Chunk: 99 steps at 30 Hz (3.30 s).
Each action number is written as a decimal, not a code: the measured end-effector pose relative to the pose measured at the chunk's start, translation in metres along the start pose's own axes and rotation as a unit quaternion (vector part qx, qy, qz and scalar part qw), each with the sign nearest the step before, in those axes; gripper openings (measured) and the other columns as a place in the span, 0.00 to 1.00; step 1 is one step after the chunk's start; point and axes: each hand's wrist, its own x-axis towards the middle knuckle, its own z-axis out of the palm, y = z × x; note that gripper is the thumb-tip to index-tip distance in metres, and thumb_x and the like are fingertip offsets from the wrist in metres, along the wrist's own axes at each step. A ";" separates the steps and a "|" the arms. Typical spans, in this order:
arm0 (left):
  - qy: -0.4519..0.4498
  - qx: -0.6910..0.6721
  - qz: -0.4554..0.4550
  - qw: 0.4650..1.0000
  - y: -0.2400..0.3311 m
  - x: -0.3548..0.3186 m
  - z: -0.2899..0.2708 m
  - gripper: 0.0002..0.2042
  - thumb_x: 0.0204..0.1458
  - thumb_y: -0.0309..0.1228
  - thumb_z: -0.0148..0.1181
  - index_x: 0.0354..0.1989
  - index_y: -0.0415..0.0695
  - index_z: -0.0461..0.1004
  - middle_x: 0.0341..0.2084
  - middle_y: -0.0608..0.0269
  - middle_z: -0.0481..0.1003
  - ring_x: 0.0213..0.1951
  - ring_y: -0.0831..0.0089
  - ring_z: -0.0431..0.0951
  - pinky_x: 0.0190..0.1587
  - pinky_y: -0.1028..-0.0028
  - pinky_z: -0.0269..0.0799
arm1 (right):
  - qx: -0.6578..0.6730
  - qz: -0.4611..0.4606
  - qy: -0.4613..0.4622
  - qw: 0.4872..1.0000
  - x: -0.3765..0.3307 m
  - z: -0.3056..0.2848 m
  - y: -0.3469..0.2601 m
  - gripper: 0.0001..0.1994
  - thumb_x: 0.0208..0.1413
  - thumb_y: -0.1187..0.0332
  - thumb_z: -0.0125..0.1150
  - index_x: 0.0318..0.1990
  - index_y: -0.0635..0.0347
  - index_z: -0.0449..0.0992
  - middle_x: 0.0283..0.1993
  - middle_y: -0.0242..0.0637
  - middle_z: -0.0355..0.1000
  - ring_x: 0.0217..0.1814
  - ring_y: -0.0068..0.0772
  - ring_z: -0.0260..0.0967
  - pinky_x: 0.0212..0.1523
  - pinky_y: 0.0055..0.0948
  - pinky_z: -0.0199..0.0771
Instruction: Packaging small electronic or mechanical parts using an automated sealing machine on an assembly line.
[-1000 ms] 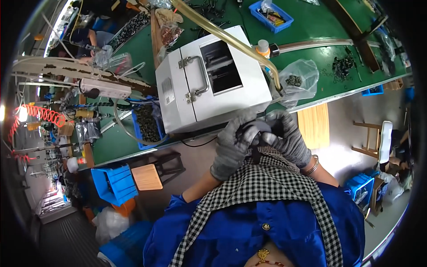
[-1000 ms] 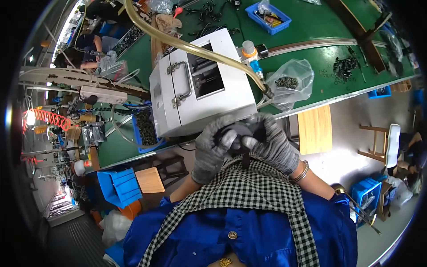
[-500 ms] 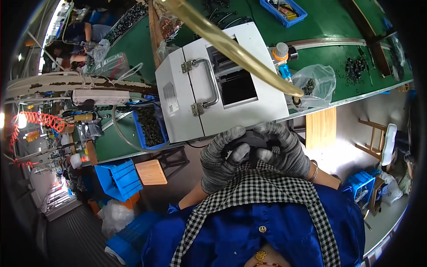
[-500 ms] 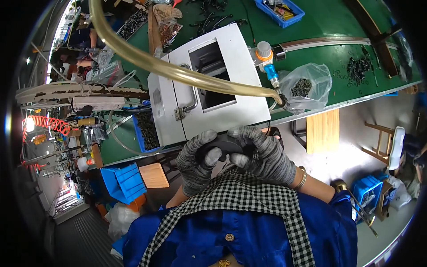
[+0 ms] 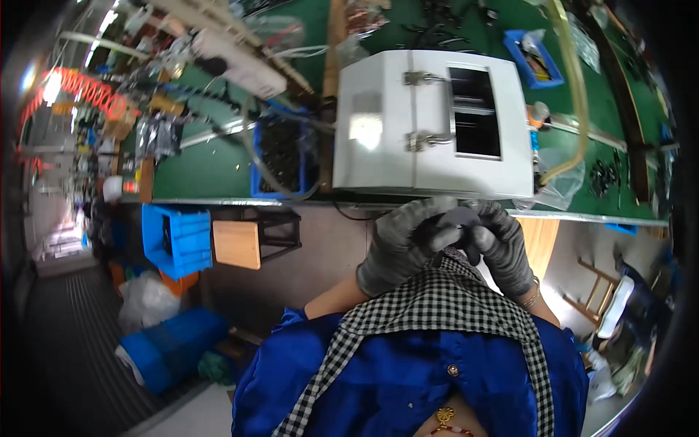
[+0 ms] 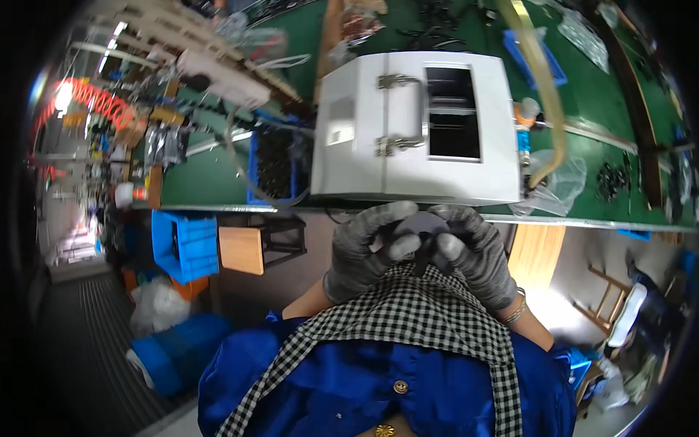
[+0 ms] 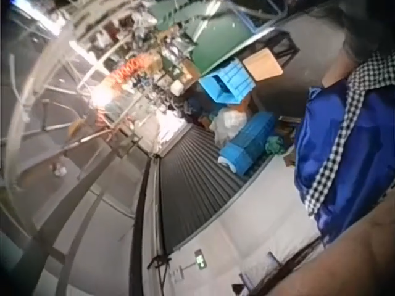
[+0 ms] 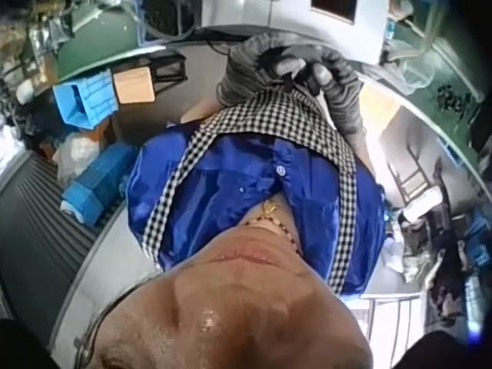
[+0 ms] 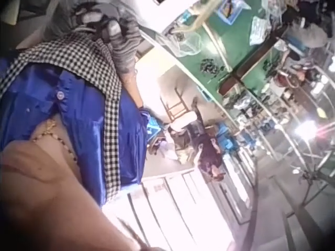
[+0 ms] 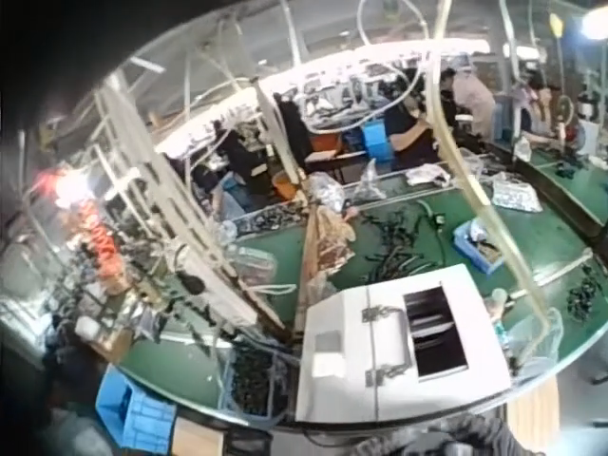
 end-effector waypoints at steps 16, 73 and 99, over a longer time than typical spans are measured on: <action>-0.125 0.097 -0.015 0.987 -0.040 -0.027 -0.044 0.10 0.47 0.30 0.67 0.34 0.40 0.75 0.26 0.64 0.75 0.32 0.76 0.75 0.34 0.75 0.71 | 0.318 0.243 0.011 0.916 -0.010 0.028 0.080 0.18 0.59 0.55 0.56 0.46 0.60 0.71 0.29 0.29 0.68 0.22 0.14 0.59 0.20 0.13 0.60; -0.300 0.609 0.059 0.732 -0.048 0.062 0.292 0.47 0.47 0.48 0.60 0.68 0.38 0.38 0.67 0.37 0.39 0.67 0.48 0.47 0.59 0.62 0.63 | -0.037 -0.236 0.453 0.859 -0.090 -0.310 0.046 0.12 0.61 0.59 0.54 0.33 0.57 0.68 0.25 0.28 0.65 0.23 0.18 0.59 0.23 0.22 0.62; -0.278 0.566 0.008 0.776 -0.059 0.092 0.321 0.07 0.48 0.30 0.53 0.36 0.45 0.73 0.36 0.54 0.77 0.41 0.59 0.78 0.43 0.62 0.74 | -0.638 -0.263 0.107 0.716 0.036 -0.310 0.074 0.18 0.46 0.60 0.62 0.44 0.58 0.71 0.42 0.42 0.71 0.43 0.49 0.69 0.42 0.40 0.70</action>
